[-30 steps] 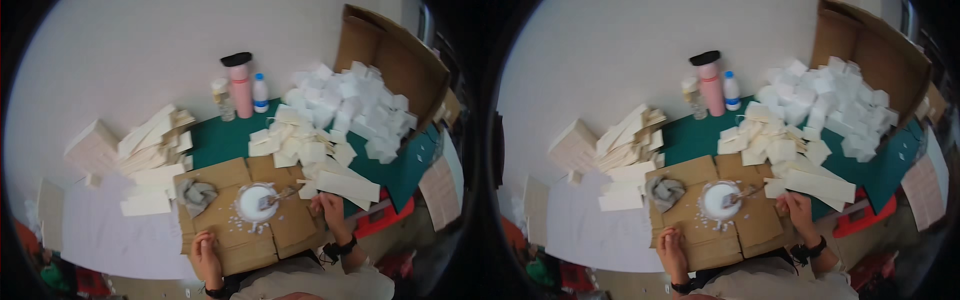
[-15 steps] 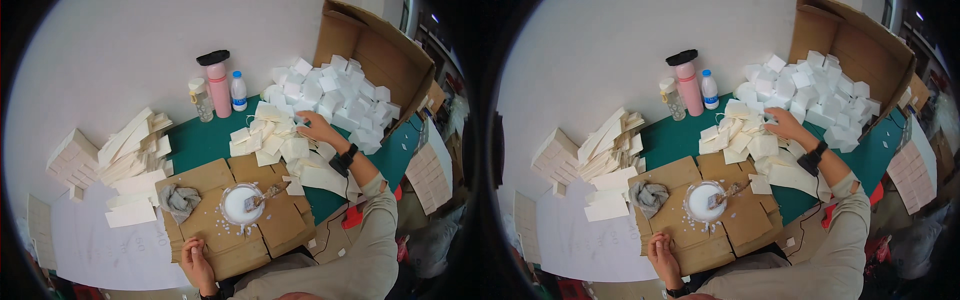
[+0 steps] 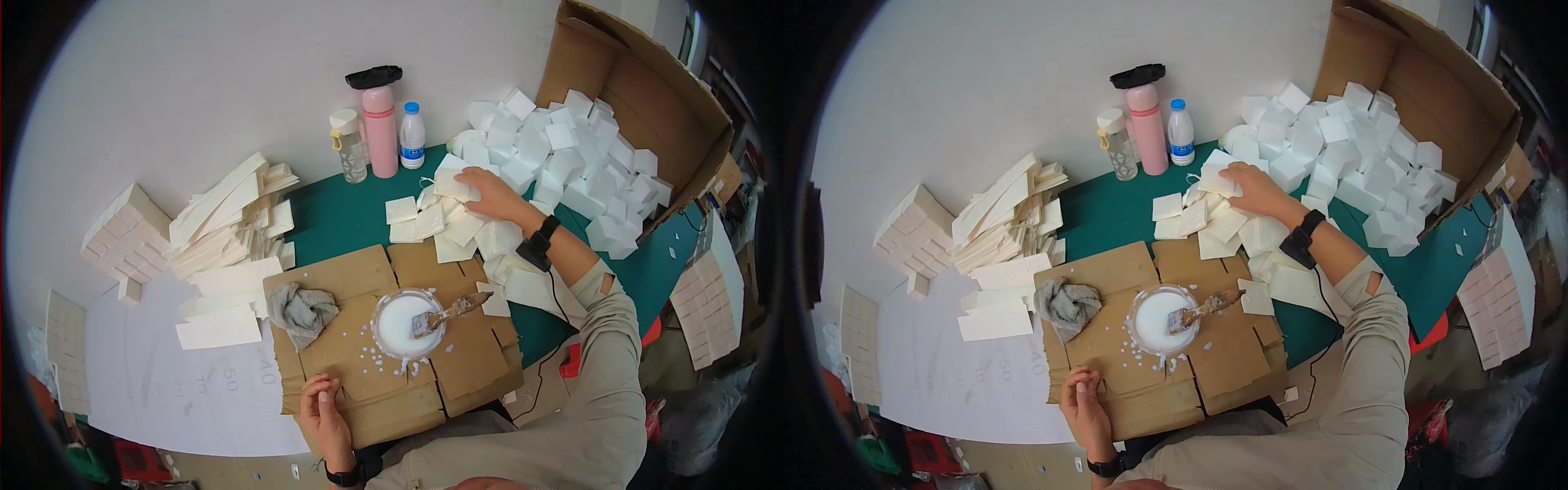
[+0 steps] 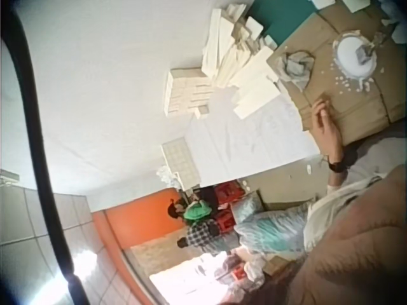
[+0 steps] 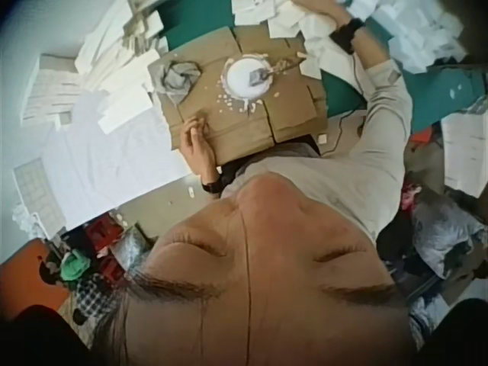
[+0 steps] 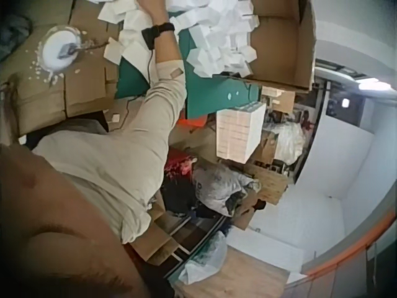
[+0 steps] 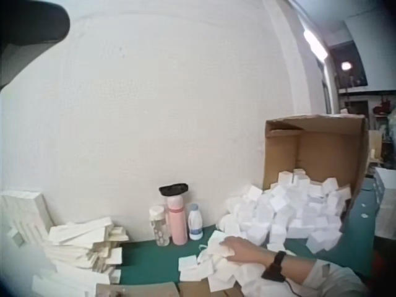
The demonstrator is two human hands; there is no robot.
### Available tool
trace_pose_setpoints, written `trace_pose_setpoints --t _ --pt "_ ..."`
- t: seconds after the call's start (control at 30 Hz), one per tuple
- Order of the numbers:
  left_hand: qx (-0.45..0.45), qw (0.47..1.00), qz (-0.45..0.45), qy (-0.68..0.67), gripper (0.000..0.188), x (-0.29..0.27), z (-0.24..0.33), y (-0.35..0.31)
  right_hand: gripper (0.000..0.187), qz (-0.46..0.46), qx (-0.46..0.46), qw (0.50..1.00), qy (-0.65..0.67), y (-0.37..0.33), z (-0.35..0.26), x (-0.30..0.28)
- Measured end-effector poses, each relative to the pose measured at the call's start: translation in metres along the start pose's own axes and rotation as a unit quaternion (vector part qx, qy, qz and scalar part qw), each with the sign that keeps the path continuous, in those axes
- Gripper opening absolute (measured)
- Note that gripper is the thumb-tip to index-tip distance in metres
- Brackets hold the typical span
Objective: The person wipes their hands with a cloth, applies glue to a foam block with a brush, and then presses foam strips onto the glued surfaces.
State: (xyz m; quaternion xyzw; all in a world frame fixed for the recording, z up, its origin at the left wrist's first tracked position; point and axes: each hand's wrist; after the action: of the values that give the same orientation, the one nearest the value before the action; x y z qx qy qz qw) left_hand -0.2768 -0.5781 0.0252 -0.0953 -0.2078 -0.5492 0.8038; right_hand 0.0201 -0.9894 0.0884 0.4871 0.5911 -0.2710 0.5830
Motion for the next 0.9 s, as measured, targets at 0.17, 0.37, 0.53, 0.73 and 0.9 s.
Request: trace_pose_setpoints --t 0.17,0.37,0.53,0.73,0.9 --pt "0.011 1.000 -0.016 0.015 0.011 -0.004 -0.001 0.001 0.056 -0.007 -0.060 0.998 0.023 -0.017 -0.019 -0.006" --pt "0.010 1.000 -0.016 0.025 0.012 -0.003 -0.001 0.000 0.049 0.029 0.025 0.999 0.027 0.018 0.009 -0.014" --pt "0.009 1.000 0.001 0.023 0.011 0.001 0.002 -0.003 0.056 0.046 0.069 0.996 -0.013 0.061 0.015 0.003" --pt "0.010 0.999 0.004 0.033 0.011 0.002 0.005 -0.004 0.068 -0.022 0.180 0.978 -0.107 0.088 -0.013 0.018" --pt "0.009 0.999 -0.023 0.030 0.012 -0.004 -0.002 -0.002 0.074 0.126 0.197 0.972 -0.020 0.098 0.018 0.004"
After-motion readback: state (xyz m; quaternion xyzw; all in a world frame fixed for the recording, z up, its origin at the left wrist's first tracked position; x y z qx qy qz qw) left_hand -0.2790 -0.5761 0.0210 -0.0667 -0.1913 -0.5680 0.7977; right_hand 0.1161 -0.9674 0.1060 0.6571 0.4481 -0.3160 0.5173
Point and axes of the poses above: each hand's wrist, its own y-axis towards the middle knuckle, its own x-axis out of the palm, z = x × y, and after that the axes turned 9 degrees about -y, right-handed
